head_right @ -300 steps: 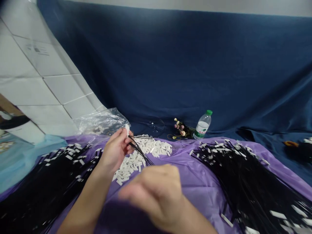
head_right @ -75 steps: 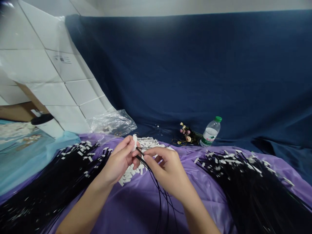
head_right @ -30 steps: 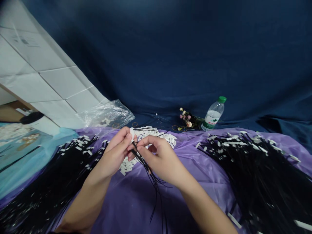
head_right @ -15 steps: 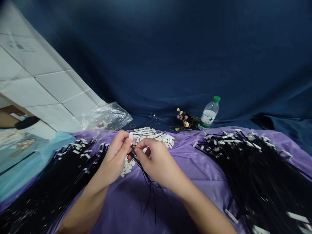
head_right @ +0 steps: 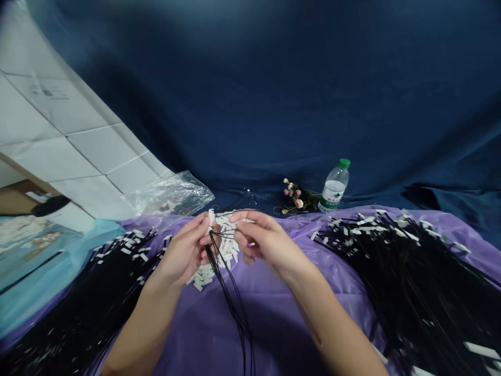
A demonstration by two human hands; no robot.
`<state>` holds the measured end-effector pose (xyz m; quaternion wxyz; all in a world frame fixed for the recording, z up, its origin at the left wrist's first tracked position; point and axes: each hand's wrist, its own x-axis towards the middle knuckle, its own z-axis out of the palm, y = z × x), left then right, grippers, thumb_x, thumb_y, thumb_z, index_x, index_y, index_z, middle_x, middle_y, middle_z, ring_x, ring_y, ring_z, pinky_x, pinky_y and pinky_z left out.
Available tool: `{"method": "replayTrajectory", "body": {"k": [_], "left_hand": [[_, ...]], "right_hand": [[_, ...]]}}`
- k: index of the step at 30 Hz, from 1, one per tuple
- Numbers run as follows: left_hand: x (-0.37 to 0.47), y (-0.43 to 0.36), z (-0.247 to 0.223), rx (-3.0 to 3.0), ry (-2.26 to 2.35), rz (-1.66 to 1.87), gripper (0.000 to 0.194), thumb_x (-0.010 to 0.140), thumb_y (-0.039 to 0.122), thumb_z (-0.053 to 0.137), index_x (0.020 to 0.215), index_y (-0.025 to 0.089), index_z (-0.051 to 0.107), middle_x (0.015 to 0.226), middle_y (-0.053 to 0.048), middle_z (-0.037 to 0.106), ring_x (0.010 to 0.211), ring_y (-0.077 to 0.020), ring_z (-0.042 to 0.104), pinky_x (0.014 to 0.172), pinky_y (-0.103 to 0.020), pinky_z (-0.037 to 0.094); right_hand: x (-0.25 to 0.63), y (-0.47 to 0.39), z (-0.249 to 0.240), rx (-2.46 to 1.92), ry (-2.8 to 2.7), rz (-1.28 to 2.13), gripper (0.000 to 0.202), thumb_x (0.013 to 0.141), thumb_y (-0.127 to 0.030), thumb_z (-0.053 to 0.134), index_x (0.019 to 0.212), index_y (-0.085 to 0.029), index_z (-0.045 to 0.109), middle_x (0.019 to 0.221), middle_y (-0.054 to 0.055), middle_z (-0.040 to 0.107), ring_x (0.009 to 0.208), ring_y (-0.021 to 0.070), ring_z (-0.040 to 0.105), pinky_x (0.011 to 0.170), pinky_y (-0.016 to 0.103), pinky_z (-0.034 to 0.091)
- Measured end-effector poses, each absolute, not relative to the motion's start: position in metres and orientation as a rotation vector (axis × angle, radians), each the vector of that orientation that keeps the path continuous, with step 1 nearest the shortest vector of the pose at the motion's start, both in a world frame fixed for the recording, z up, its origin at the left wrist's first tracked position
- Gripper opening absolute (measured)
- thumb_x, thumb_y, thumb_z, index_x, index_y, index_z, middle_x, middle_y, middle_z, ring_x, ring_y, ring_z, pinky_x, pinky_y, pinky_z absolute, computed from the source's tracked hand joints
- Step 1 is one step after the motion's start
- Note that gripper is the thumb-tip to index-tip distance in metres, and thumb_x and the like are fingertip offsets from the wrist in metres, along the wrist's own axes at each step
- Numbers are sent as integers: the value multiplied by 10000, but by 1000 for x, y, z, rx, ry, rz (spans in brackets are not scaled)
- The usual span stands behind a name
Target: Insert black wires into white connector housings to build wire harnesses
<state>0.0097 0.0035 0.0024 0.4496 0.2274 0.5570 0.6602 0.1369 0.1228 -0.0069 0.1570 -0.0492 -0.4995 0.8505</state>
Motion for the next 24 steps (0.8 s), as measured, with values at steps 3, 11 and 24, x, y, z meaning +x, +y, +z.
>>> {"method": "replayTrajectory", "body": {"k": [3,11,24], "left_hand": [[6,2,4,526,1283,1624,265,818,396,611,818,185,451,567,79,253,403,-37,304,350,-131,225],[5,3,3,452,1193,1592,218,833,360,584,801,177,472,562,76,244,396,-40,288,318,-122,217],[17,4,1,471,1334,1676,287,795,388,620,810,207,398,659,58,391,408,-22,277,337,-127,180]], "right_hand": [[145,135,2,-81,-1169,2457,121,782,-231,641,880,-177,594,711,-13,564,537,87,535,425,176,393],[147,144,2,-180,-806,1802,143,867,-355,614,811,-224,618,626,-58,396,497,33,428,486,137,412],[168,120,6,-54,-1350,1313,141,815,-165,651,874,-277,713,581,-45,426,457,69,359,406,213,282]]}}
